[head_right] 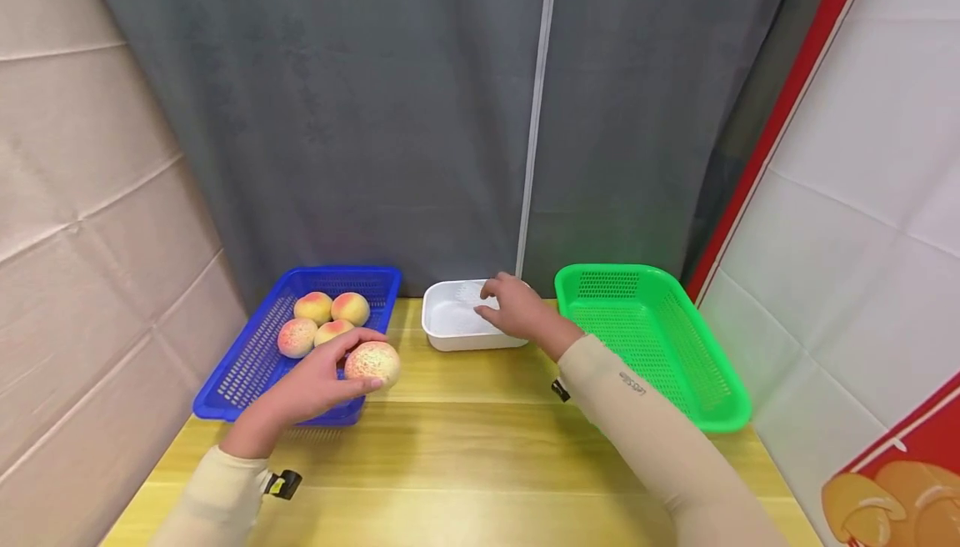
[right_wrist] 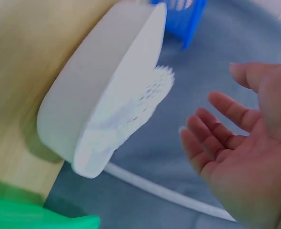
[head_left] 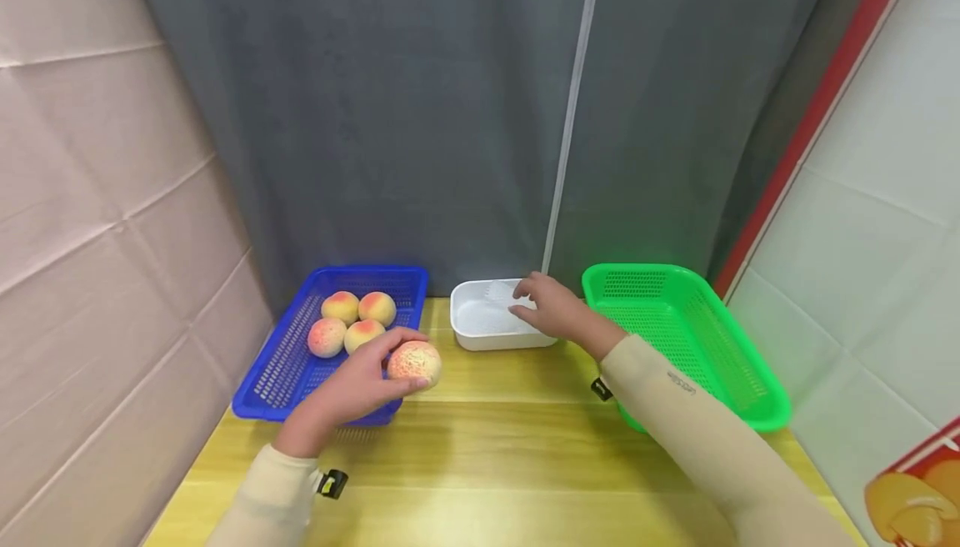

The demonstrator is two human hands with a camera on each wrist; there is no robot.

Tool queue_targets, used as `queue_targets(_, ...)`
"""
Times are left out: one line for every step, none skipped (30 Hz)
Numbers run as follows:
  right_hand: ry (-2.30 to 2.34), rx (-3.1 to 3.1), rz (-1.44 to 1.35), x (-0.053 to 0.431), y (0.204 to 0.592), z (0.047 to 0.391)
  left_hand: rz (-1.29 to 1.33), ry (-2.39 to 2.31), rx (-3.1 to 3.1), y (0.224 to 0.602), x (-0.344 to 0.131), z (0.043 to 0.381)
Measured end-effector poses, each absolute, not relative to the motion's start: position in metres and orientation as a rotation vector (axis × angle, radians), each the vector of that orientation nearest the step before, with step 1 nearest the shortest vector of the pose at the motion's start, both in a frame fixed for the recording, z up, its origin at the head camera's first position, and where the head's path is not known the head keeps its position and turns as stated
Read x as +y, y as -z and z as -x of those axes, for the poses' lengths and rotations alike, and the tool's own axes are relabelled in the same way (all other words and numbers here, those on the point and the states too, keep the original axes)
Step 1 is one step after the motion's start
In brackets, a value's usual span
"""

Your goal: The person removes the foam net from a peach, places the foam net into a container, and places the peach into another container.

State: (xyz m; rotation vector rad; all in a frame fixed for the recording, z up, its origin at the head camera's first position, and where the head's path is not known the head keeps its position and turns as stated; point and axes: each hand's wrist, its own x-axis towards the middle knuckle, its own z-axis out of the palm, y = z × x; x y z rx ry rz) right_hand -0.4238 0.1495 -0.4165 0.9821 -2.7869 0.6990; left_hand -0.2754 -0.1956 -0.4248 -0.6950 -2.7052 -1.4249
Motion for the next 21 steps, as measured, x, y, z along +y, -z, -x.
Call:
queue_targets(-0.713, -2.764, -1.016, 0.150, 0.415, 0.415, 0.699, 1.422, -2.706, 0.424, -0.197, 0.276)
queue_targets(-0.722, -2.740, -1.045, 0.151, 0.414, 0.407, 0.701, 1.417, -2.707, 0.424, -0.199, 0.276)
queue_targets(-0.725, -2.719, -1.067, 0.152, 0.415, 0.398, 0.703, 1.422, -2.709, 0.423, -0.201, 0.276)
queue_targets(-0.724, -2.697, -1.091, 0.153, 0.416, 0.392, 0.704, 1.423, -2.709, 0.422, -0.202, 0.276)
queue_targets(-0.723, -2.674, -1.113, 0.154, 0.419, 0.386, 0.708, 1.421, -2.712, 0.421, -0.204, 0.276)
queue_targets(-0.727, -2.656, -1.131, 0.155, 0.422, 0.380, 0.700, 1.419, -2.718, 0.421, -0.205, 0.276)
queue_targets(-0.727, -2.636, -1.152, 0.156, 0.425, 0.375, 0.700, 1.415, -2.723, 0.420, -0.207, 0.276)
queue_targets(-0.720, -2.622, -1.157, 0.158, 0.429, 0.371, 0.699, 1.413, -2.726, 0.420, -0.208, 0.276)
queue_targets(-0.719, -2.607, -1.162, 0.159, 0.434, 0.368, 0.700, 1.412, -2.728, 0.419, -0.209, 0.276)
queue_targets(-0.719, -2.593, -1.166, 0.160, 0.437, 0.364, 0.700, 1.406, -2.729, 0.419, -0.210, 0.276)
queue_targets(-0.724, -2.580, -1.167, 0.161, 0.440, 0.360, 0.702, 1.406, -2.729, 0.419, -0.210, 0.277)
queue_targets(-0.724, -2.564, -1.167, 0.162, 0.444, 0.356, 0.702, 1.410, -2.726, 0.418, -0.211, 0.277)
queue_targets(-0.722, -2.551, -1.164, 0.163, 0.447, 0.352, 0.712, 1.417, -2.720, 0.418, -0.211, 0.277)
queue_targets(-0.723, -2.547, -1.155, 0.164, 0.450, 0.348, 0.717, 1.422, -2.716, 0.417, -0.211, 0.277)
queue_targets(-0.726, -2.545, -1.150, 0.164, 0.453, 0.344, 0.718, 1.422, -2.716, 0.417, -0.211, 0.277)
queue_targets(-0.727, -2.548, -1.145, 0.165, 0.456, 0.341, 0.720, 1.425, -2.718, 0.416, -0.211, 0.278)
queue_targets(-0.730, -2.553, -1.143, 0.165, 0.459, 0.337, 0.719, 1.422, -2.722, 0.416, -0.211, 0.278)
queue_targets(-0.728, -2.559, -1.139, 0.165, 0.462, 0.334, 0.716, 1.415, -2.728, 0.415, -0.211, 0.278)
queue_targets(-0.728, -2.569, -1.140, 0.166, 0.465, 0.331, 0.710, 1.406, -2.736, 0.414, -0.212, 0.278)
queue_targets(-0.732, -2.577, -1.146, 0.166, 0.468, 0.328, 0.705, 1.391, -2.742, 0.413, -0.213, 0.278)
queue_targets(-0.735, -2.586, -1.152, 0.166, 0.471, 0.326, 0.699, 1.372, -2.752, 0.411, -0.215, 0.277)
